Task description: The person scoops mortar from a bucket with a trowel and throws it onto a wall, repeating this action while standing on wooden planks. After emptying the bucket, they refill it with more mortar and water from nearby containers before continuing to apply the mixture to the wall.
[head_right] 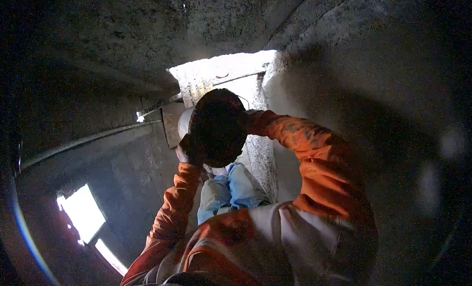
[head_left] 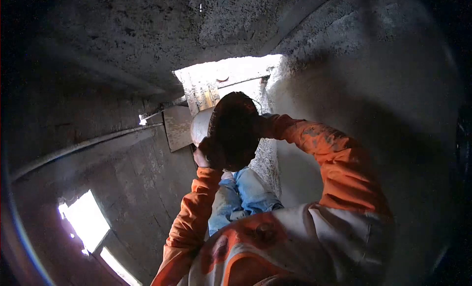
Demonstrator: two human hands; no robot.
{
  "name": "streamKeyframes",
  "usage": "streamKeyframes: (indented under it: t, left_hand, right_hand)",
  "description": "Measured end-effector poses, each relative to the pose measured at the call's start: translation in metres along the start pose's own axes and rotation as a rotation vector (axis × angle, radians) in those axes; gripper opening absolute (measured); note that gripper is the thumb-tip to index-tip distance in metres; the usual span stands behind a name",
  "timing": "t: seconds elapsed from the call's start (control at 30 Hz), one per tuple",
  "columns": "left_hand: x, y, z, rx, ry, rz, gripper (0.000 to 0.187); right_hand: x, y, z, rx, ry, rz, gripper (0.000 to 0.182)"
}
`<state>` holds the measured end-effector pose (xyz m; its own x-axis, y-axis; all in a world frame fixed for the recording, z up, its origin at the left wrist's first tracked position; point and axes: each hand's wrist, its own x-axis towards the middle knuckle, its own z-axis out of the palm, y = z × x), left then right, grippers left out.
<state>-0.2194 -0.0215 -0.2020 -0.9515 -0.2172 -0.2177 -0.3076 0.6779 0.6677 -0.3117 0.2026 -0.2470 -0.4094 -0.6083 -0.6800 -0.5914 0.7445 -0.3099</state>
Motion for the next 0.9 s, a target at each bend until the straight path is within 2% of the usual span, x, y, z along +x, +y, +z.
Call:
streamKeyframes:
  t: [0.03,0.13,0.2,0.3,0.37,0.43,0.47,0.5,0.57,0.6,0.67,0.7,0.73,0.8,0.83,0.87,0.9]
  left_hand:
    - [-0.006,-0.005,-0.002,-0.002,-0.008,-0.061,0.027]
    - [-0.025,0.0,-0.024,-0.145,-0.019,-0.052,0.023]
    - [-0.027,-0.032,-0.006,-0.083,-0.021,-0.056,0.024]
    - [-0.03,-0.067,0.023,-0.031,-0.046,-0.083,0.027]
    - [-0.036,-0.064,0.03,-0.039,-0.061,-0.115,0.03]
    - [-0.04,-0.058,0.041,-0.635,0.053,-0.252,0.023]
    - [-0.044,-0.065,0.05,-0.64,0.052,-0.257,0.023]
    - [-0.044,-0.078,0.064,-0.854,0.076,-0.298,0.019]
    - [-0.046,-0.082,0.072,-1.257,0.086,-0.433,0.017]
    - [-0.046,-0.092,0.076,-1.18,0.112,-0.445,0.018]
    - [-0.048,-0.106,0.084,-1.28,0.214,-0.44,0.02]
    - [-0.042,-0.112,0.085,-1.27,0.176,-0.44,0.021]
    - [-0.037,-0.113,0.083,-1.268,0.181,-0.442,0.021]
    - [-0.029,-0.121,0.084,-1.194,0.248,-0.404,0.022]
    - [-0.028,-0.14,0.099,-1.156,0.253,-0.403,0.022]
    - [-0.02,-0.134,0.094,-1.157,0.26,-0.408,0.022]
    - [-0.016,-0.127,0.088,-1.11,0.221,-0.49,0.022]
  right_hand:
    - [-0.007,-0.004,0.008,0.077,0.038,-0.053,0.023]
    - [-0.037,-0.009,0.02,0.22,0.207,-0.242,0.023]
    - [-0.055,-0.007,0.02,0.217,0.345,-0.319,0.023]
    - [-0.065,-0.009,0.016,0.122,0.487,-0.251,0.023]
    - [-0.068,-0.019,0.005,0.068,0.472,-0.134,0.022]
    - [-0.066,-0.026,0.006,0.061,0.48,0.038,0.024]
    - [-0.067,-0.029,0.008,0.06,0.474,0.039,0.024]
    - [-0.068,-0.03,0.008,0.096,0.475,0.04,0.024]
    - [-0.074,-0.038,-0.004,0.119,0.434,0.058,0.023]
    - [-0.08,-0.042,-0.013,0.119,0.423,0.059,0.023]
    - [-0.085,-0.045,-0.034,0.24,0.419,-0.105,0.024]
    - [-0.08,-0.039,-0.049,0.298,0.194,-0.136,0.024]
    - [-0.066,-0.021,-0.046,0.299,0.191,-0.141,0.024]
    - [-0.024,0.032,-0.028,0.903,-0.296,-0.113,0.026]
    - [-0.01,0.053,-0.046,0.914,-0.232,-0.032,0.029]
    - [0.005,0.075,-0.064,0.926,-0.166,0.05,0.033]
    - [0.029,0.108,-0.094,0.793,-0.167,0.114,0.029]
